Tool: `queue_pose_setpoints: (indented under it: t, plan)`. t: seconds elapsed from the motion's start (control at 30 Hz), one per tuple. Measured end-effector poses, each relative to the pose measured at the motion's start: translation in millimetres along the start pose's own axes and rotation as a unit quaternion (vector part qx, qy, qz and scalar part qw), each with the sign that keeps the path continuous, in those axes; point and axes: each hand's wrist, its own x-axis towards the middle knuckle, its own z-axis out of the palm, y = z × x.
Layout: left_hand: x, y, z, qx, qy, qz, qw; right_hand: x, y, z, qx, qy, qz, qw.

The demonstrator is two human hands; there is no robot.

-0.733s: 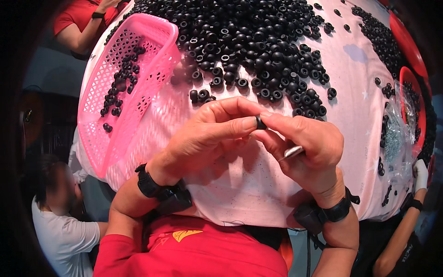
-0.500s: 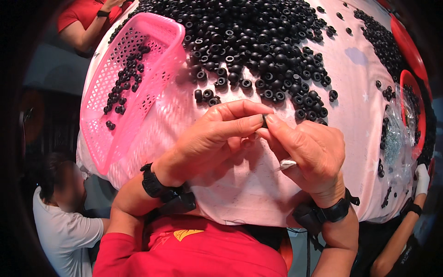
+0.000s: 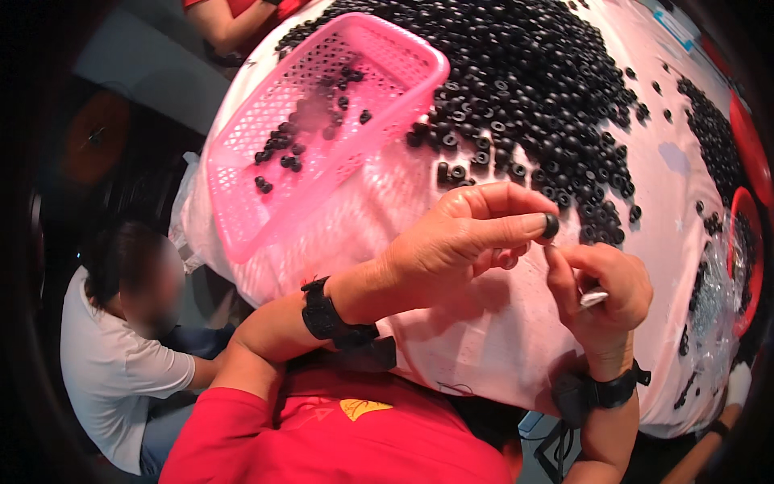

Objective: Manually assembling or checking small black plastic shoe components at a production table.

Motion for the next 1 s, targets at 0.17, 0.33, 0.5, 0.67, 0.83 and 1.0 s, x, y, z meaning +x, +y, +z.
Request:
queue_pose_setpoints:
  t: [0.17, 0.33, 0.5, 0.67, 0.83, 1.0]
  plan:
    - [-23, 54, 10, 0.048, 0.020, 0.174, 0.983, -6, 2, -3, 0.022, -0.006, 0.025, 0.999]
    - [-41, 109, -47, -0.153, 0.056, 0.226, 0.960, -3, 2, 0, 0.040, -0.023, 0.046, 0.998]
    - [-60, 128, -72, -0.240, 0.135, 0.218, 0.936, 1, 1, 4, 0.061, -0.052, 0.058, 0.995]
    - [-53, 115, -50, -0.131, 0.101, 0.207, 0.964, -2, 7, 5, 0.071, -0.050, 0.053, 0.995]
    - [-41, 86, -21, 0.286, 0.031, 0.073, 0.955, 1, 4, 1, 0.069, -0.061, 0.058, 0.994]
    - [-15, 41, -40, 0.699, 0.127, 0.243, 0.661, 0, 6, 4, 0.093, -0.063, 0.066, 0.991]
